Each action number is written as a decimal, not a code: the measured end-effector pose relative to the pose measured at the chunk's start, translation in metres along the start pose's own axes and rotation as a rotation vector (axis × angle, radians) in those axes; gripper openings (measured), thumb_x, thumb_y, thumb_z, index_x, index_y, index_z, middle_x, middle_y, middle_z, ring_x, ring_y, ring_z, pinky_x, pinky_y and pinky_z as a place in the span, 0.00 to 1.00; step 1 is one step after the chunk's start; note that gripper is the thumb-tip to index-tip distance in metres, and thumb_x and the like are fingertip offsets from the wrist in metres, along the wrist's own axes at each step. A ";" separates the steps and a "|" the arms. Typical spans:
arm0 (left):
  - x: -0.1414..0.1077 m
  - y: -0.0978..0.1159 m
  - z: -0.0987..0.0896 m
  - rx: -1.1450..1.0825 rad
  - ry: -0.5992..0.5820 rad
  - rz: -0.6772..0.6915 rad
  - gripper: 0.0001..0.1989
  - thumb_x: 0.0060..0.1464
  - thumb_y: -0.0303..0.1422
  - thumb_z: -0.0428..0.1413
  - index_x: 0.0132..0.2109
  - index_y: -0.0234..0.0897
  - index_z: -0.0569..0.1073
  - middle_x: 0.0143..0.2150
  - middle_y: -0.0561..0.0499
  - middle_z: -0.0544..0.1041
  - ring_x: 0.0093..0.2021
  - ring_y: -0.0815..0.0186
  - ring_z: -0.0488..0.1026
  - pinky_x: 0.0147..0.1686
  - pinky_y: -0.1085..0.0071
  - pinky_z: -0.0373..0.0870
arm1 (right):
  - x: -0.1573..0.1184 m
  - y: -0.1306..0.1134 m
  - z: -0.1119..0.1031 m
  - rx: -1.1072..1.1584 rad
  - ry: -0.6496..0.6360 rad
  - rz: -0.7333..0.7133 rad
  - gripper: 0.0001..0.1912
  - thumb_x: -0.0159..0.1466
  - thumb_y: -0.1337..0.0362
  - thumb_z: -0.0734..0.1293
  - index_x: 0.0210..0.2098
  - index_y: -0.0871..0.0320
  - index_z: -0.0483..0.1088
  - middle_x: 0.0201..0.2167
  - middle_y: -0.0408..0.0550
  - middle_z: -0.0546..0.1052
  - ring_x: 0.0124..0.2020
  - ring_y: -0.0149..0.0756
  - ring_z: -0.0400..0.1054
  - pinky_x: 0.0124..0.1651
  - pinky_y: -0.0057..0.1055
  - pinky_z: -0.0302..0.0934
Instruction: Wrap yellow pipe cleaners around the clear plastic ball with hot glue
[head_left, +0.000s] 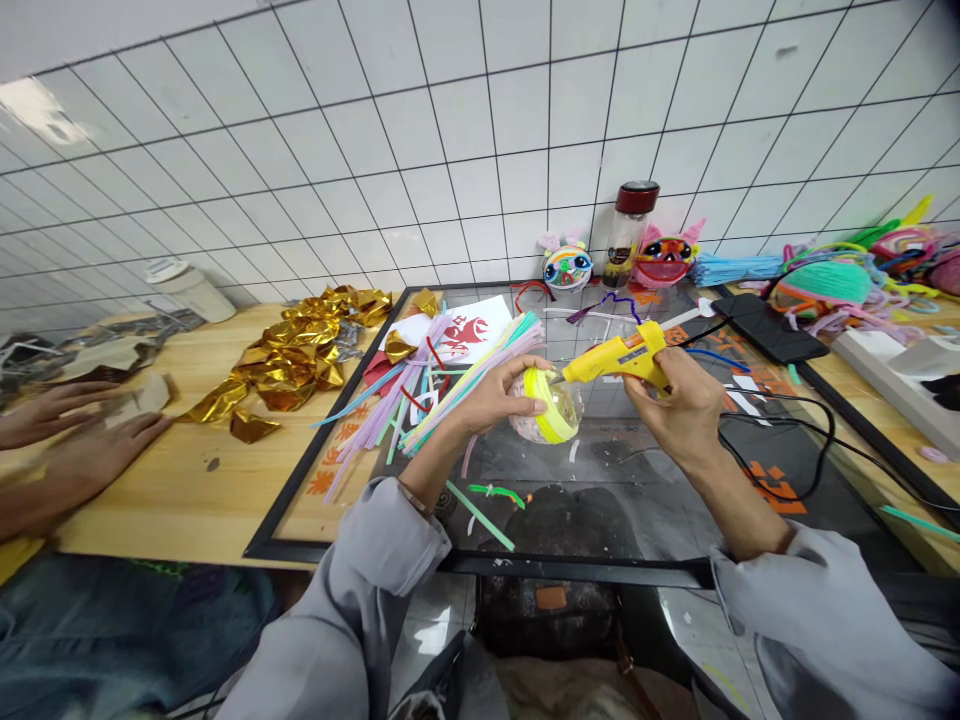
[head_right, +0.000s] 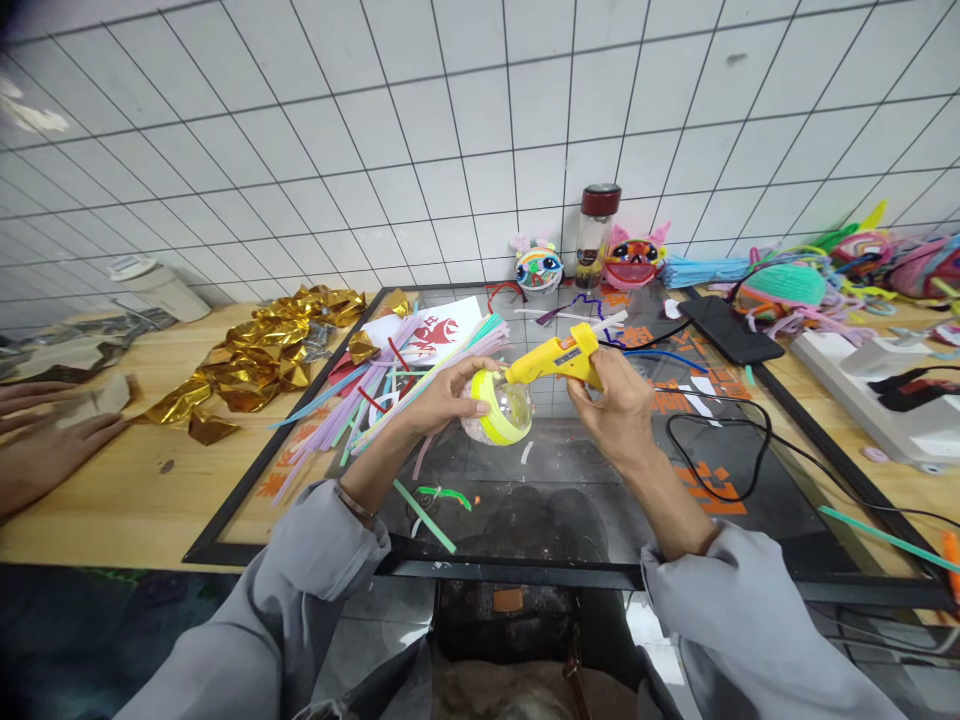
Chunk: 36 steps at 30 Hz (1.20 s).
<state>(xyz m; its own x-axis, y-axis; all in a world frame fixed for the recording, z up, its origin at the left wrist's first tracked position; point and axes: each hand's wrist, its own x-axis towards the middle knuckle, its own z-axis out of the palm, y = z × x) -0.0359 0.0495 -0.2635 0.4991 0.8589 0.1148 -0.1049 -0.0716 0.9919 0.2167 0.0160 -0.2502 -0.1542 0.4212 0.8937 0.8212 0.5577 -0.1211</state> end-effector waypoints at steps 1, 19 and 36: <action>0.000 0.000 0.000 0.001 0.000 0.004 0.31 0.32 0.39 0.73 0.46 0.37 0.75 0.49 0.48 0.74 0.46 0.64 0.70 0.47 0.71 0.66 | 0.000 0.000 0.000 0.005 -0.006 0.008 0.14 0.58 0.70 0.66 0.26 0.52 0.55 0.21 0.39 0.63 0.22 0.31 0.57 0.26 0.31 0.49; 0.000 -0.001 0.000 0.013 -0.022 0.002 0.31 0.33 0.40 0.73 0.47 0.38 0.75 0.50 0.48 0.75 0.48 0.62 0.72 0.50 0.68 0.65 | -0.003 0.001 0.003 -0.007 0.008 0.028 0.13 0.59 0.70 0.66 0.26 0.53 0.57 0.22 0.40 0.65 0.24 0.32 0.59 0.27 0.31 0.49; -0.001 0.002 0.001 0.005 -0.004 0.006 0.31 0.32 0.39 0.73 0.45 0.37 0.74 0.46 0.50 0.75 0.47 0.63 0.70 0.50 0.69 0.64 | 0.001 -0.003 0.001 0.053 -0.119 0.287 0.11 0.54 0.62 0.64 0.23 0.52 0.54 0.19 0.38 0.61 0.21 0.30 0.53 0.27 0.30 0.48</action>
<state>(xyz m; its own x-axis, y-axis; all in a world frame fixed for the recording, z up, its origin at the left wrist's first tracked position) -0.0352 0.0482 -0.2618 0.5023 0.8561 0.1214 -0.1042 -0.0794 0.9914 0.2135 0.0156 -0.2495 0.0143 0.6458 0.7634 0.8112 0.4389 -0.3865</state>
